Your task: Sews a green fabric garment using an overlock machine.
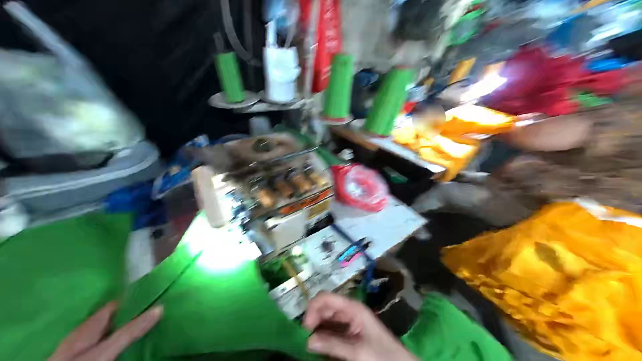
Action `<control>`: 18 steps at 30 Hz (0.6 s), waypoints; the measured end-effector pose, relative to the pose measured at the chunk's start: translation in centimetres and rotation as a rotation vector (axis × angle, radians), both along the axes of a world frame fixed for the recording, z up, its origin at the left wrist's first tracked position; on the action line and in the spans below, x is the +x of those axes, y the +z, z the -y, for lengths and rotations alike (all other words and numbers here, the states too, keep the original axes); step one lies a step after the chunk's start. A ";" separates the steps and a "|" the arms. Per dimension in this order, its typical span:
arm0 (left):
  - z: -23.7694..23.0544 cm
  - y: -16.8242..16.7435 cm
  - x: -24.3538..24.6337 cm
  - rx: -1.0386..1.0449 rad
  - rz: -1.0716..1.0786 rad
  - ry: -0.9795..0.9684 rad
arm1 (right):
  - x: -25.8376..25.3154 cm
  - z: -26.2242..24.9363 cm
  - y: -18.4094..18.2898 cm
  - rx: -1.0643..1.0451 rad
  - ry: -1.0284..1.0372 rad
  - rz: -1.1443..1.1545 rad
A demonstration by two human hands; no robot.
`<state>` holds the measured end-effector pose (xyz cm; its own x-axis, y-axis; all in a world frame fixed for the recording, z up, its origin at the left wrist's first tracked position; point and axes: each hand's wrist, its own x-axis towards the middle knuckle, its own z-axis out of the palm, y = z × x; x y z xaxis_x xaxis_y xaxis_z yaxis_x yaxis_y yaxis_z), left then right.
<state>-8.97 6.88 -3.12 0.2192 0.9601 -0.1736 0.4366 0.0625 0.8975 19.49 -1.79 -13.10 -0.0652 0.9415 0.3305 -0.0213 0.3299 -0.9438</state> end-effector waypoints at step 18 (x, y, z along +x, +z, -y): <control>-1.9 -4.2 -0.3 0.169 0.085 0.083 | -0.1 2.1 0.3 0.073 -0.099 -0.039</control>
<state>-9.27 8.79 -7.31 0.1448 0.9894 0.0074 0.3586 -0.0595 0.9316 19.37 -3.87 -12.76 0.0407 0.9162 0.3987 -0.0214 0.3998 -0.9164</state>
